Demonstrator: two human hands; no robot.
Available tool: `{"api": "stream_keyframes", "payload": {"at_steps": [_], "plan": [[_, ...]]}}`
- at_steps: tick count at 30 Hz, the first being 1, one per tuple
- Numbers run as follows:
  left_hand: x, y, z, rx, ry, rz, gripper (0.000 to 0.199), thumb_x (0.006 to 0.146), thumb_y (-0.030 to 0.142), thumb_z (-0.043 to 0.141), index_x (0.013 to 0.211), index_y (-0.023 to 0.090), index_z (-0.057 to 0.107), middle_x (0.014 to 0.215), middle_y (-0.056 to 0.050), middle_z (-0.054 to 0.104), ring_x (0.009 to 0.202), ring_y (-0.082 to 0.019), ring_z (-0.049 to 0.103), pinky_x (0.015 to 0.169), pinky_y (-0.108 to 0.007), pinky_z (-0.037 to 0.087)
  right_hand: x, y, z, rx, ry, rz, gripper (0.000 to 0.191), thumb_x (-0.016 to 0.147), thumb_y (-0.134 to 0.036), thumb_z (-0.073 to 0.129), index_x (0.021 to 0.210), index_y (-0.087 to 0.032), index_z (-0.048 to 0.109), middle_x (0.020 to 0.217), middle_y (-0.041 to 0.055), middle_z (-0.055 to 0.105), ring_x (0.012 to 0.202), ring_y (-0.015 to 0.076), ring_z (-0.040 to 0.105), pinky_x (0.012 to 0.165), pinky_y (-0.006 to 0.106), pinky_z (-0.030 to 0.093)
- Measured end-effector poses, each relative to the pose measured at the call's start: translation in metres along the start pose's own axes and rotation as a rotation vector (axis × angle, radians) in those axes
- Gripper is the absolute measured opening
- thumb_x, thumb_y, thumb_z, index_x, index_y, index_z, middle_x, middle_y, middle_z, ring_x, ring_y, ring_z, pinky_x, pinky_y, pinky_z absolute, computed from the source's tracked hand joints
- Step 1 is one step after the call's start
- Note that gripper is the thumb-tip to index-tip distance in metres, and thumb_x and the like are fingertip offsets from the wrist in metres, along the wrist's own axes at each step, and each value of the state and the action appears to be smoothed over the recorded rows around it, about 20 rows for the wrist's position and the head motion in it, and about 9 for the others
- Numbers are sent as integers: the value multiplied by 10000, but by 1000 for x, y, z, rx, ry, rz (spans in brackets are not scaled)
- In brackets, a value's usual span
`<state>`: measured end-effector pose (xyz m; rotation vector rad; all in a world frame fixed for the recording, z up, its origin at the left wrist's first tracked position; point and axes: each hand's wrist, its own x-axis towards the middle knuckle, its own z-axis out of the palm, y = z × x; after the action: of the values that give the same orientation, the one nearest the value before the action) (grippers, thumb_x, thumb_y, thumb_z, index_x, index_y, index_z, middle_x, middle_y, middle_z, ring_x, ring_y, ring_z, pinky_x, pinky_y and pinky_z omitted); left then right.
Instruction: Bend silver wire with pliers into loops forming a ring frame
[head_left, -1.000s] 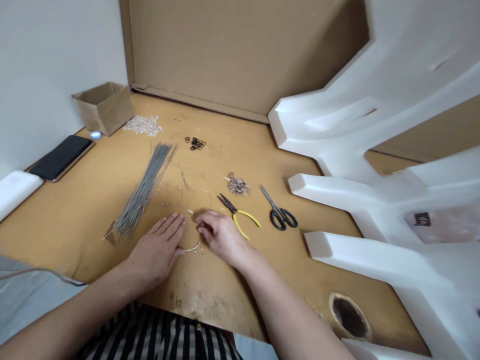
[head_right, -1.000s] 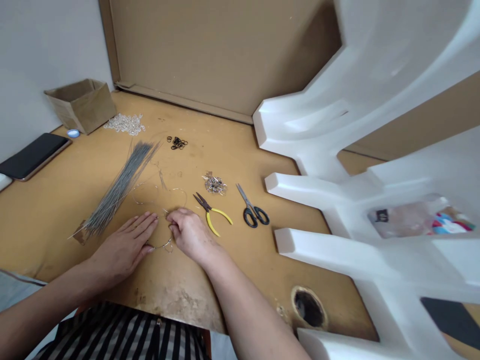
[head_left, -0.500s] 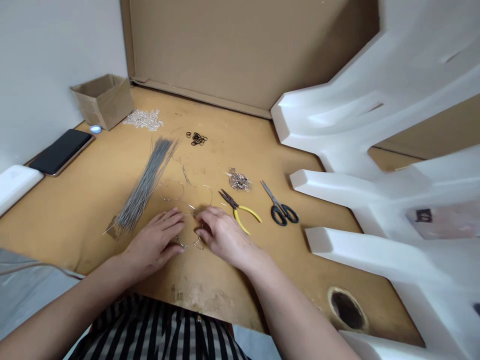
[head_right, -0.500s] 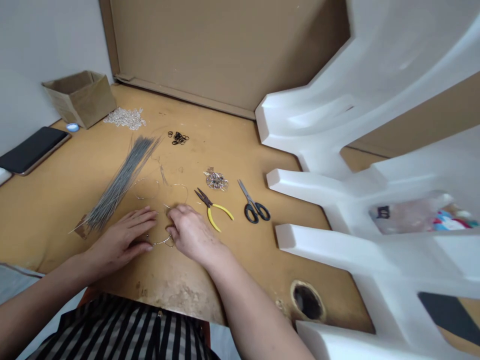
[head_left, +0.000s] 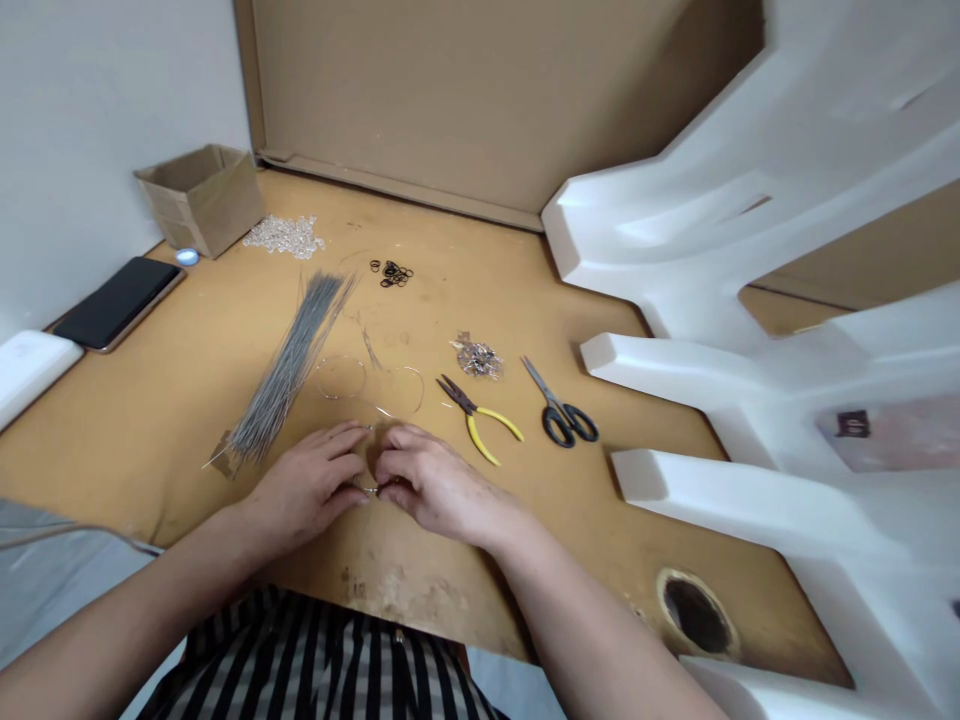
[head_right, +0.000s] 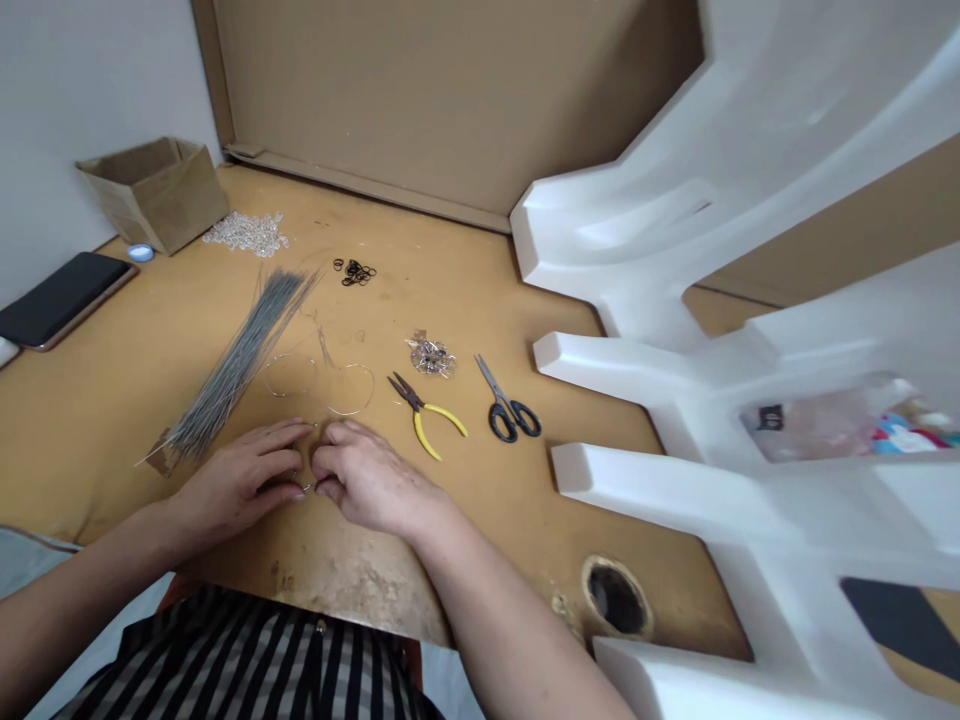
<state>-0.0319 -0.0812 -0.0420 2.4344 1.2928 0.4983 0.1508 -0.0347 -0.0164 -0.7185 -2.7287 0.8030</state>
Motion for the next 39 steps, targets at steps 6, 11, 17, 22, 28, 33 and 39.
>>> {"api": "stream_keyframes", "payload": {"at_steps": [6,11,17,22,28,33,39], "plan": [[0,-4,-5,29,-69,55,116,786,252,506,851,178,568,1213,-93,528,1186,-214,426,976,-401,386,1,1,1,46,-5,12,162,684,-9,506,630,-158,543,708,18,500,736,129,468,672,248,387],[-1,-7,-6,28,-106,63,132,797,266,491,827,165,571,1210,-99,527,1213,-216,392,1002,-394,358,1,1,2,46,-16,27,187,648,18,490,590,-157,516,665,10,492,692,126,454,632,239,375],[-1,-8,-7,25,-106,89,133,807,262,475,809,171,572,1187,-83,542,1204,-210,405,997,-397,361,3,-1,3,28,-6,32,189,608,30,489,562,-153,494,635,12,488,663,130,441,607,236,368],[-2,-8,-7,34,-97,93,140,812,268,466,785,172,565,1175,-80,556,1202,-207,408,989,-392,368,3,1,5,30,5,34,198,594,34,483,558,-160,496,629,12,490,667,137,448,609,240,376],[-3,-8,-4,7,-59,41,116,790,269,499,800,165,550,1229,-101,525,1192,-215,422,979,-401,378,2,1,2,127,23,35,214,645,41,474,585,-158,525,646,8,511,685,126,485,637,239,403],[-3,-7,-4,-9,-36,12,114,792,262,489,803,160,539,1260,-123,495,1211,-223,396,987,-411,365,-1,-2,-10,273,71,81,187,710,3,471,684,-157,564,746,23,555,706,114,522,652,239,425],[-4,-5,-5,10,-22,-21,172,770,256,514,909,156,535,1270,-132,483,1213,-232,393,980,-411,374,-5,10,-22,237,263,363,113,714,-57,508,706,-155,564,732,9,555,649,103,513,601,229,413]]}}
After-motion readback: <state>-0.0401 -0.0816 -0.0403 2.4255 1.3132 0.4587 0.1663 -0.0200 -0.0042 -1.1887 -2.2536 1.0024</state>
